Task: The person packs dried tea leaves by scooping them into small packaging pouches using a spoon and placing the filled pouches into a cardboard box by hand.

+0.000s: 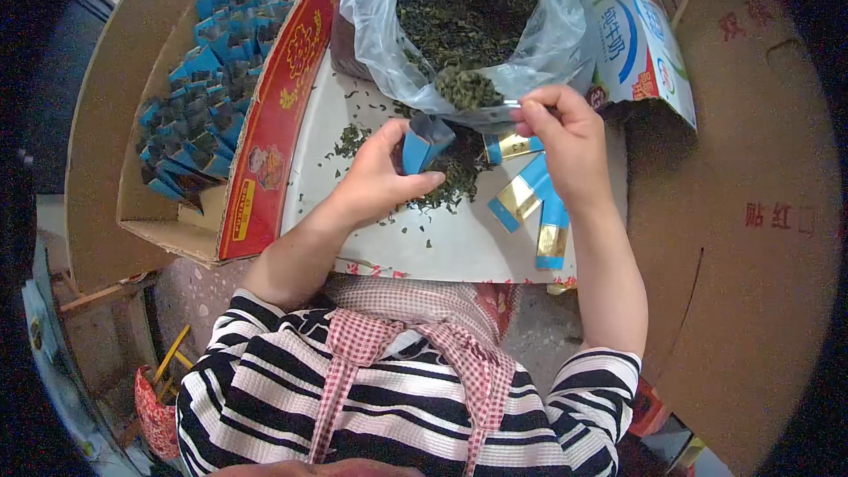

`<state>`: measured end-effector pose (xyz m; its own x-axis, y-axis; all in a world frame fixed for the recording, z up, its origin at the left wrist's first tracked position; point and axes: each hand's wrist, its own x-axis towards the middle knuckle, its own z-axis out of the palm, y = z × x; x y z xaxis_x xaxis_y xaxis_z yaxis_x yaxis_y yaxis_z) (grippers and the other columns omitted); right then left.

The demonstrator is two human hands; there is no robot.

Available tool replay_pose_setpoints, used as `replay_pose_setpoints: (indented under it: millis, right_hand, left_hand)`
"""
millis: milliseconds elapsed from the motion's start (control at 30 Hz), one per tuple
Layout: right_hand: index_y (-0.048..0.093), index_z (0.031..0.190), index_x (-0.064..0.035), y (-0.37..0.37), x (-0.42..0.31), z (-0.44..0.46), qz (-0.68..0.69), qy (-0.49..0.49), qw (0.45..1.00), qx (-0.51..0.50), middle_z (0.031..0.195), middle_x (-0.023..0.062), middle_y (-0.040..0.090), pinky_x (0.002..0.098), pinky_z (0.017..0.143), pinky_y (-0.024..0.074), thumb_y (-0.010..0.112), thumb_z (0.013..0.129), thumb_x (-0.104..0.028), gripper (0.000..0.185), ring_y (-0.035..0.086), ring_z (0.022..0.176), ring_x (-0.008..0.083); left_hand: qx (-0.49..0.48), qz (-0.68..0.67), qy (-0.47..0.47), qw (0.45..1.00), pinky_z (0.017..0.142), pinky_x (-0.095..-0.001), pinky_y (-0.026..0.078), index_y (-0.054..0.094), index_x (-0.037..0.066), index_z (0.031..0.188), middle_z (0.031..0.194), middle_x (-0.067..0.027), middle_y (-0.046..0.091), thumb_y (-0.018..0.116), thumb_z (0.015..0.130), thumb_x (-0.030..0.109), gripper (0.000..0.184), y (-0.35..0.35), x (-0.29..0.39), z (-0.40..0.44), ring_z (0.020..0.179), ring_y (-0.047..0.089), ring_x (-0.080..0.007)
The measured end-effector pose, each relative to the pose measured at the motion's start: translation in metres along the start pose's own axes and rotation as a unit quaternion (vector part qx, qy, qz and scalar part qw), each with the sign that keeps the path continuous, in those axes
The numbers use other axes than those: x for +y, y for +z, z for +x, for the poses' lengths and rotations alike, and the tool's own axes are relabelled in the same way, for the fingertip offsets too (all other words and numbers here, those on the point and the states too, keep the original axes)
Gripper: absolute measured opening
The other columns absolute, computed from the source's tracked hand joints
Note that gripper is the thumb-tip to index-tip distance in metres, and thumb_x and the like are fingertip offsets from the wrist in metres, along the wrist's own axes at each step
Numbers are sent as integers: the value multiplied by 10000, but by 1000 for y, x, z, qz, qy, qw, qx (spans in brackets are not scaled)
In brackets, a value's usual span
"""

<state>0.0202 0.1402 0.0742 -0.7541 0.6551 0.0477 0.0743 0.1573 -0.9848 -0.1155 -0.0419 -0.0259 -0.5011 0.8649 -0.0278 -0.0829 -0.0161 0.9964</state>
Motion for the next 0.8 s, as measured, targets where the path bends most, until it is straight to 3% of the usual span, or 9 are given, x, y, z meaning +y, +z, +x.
replay_pose_setpoints:
  millis: [100,333,433,500,633,733,800]
  right_hand:
    - [606,955,-11,-13,4,-11,-5,-6,998,-66,894,43,607,252,740,493,592,897,-44,68,601,799,119]
    - [611,941,-15,-21,0,-17,-30,-10,991,-130,890,44,608,251,740,482,594,893,-38,56,588,797,115]
    - [617,921,-10,-19,-8,-18,-108,-56,981,-152,889,40,613,248,744,473,593,883,-15,45,578,799,112]
    - [619,904,-2,-15,-16,-18,-211,-109,958,-159,887,51,616,244,751,468,591,850,43,76,576,806,125]
    - [616,902,4,-11,-32,-15,-286,-208,920,-168,888,67,615,261,758,478,594,802,93,136,581,813,152]
    - [602,905,5,-8,-42,-14,-336,-248,890,-182,885,97,608,292,742,484,588,766,118,180,589,811,213]
    - [592,889,5,-2,-50,-14,-397,-329,832,-205,881,110,602,327,717,487,593,705,126,221,589,806,266]
  left_hand:
    - [-73,-25,-47,996,731,-279,478,516,-6,1118,907,-59,584,823,659,195,588,-4,3,-1,816,575,-136]
    - [-129,-85,-91,984,743,-286,487,514,-36,1149,934,-92,611,832,659,198,630,-7,8,-3,836,589,-147]
    - [-129,-66,-74,987,738,-292,489,507,-37,1163,933,-92,613,838,653,200,653,-6,4,-2,841,591,-146]
    - [-134,-44,-103,985,774,-276,494,492,-5,1154,982,-56,597,825,666,88,597,-6,8,-2,893,581,-119]
    - [-123,-47,-109,985,771,-276,497,485,-11,1162,983,-58,597,823,673,89,603,-4,19,-4,893,579,-118]
    - [-117,-56,-88,988,767,-276,500,480,-17,1166,1001,-64,585,824,675,91,610,-3,17,-5,884,578,-112]
    - [-95,-53,-70,992,773,-281,500,475,-23,1170,1021,-63,571,826,672,95,621,-2,17,-6,897,570,-114]
